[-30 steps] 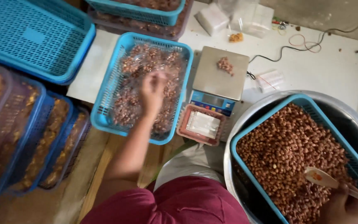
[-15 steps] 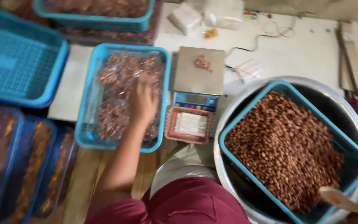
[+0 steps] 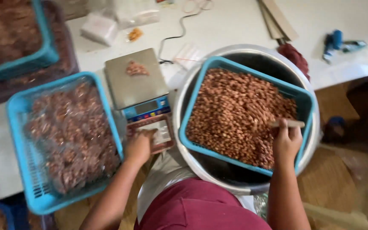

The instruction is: Weighing and bagging roasted nuts using a scale and a small spoon

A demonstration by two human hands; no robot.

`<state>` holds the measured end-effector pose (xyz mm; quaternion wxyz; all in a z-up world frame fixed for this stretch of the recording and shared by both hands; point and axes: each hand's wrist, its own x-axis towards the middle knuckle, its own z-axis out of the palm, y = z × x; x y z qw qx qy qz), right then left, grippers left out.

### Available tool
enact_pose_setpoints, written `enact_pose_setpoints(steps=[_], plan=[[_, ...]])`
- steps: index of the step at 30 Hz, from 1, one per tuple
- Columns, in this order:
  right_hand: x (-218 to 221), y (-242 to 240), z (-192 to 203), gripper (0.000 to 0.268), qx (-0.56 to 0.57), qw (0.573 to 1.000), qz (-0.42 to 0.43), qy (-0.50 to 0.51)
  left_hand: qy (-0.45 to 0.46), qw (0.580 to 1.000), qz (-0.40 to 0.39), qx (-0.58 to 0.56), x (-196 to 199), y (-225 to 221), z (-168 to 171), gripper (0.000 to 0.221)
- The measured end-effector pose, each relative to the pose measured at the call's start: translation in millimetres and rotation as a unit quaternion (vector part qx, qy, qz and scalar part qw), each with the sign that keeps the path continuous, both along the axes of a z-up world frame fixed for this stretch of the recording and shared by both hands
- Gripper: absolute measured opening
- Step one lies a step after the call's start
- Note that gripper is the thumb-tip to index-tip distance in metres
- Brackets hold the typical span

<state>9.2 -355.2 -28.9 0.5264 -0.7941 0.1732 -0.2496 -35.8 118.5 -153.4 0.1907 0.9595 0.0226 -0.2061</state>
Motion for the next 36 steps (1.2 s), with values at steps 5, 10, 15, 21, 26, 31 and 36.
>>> enact_pose_setpoints(steps=[5,10,15,21,26,31,36], plan=[[11.0,7.0,34.2,0.010,0.061,0.997,0.031,-0.028,-0.284,0.857,0.150,-0.402,21.3,-20.8,83.8,0.022],[10.8,40.8,66.9,0.018,0.107,0.991,0.082,-0.007,-0.166,0.675,0.147,-0.704,27.6,-84.3,131.4,0.015],[20.1,68.6,77.1,0.020,0.128,0.982,0.142,0.005,-0.097,0.748,0.076,-0.652,22.2,-143.0,134.1,0.014],[16.9,92.1,119.6,0.020,-0.011,0.970,0.222,-0.093,-0.068,0.815,0.069,-0.571,32.6,-166.6,133.3,0.033],[15.8,88.7,112.2,0.021,-0.222,0.873,0.390,-0.192,-0.138,0.838,-0.001,-0.528,39.1,-160.3,144.9,0.052],[8.2,58.1,110.8,0.025,-0.243,0.910,0.274,-0.192,-0.036,0.699,-0.002,-0.714,47.5,-155.2,136.2,0.031],[-0.1,13.0,80.1,0.017,-0.269,0.951,0.121,-0.092,-0.208,0.626,0.037,-0.751,80.8,-82.9,91.7,0.027]])
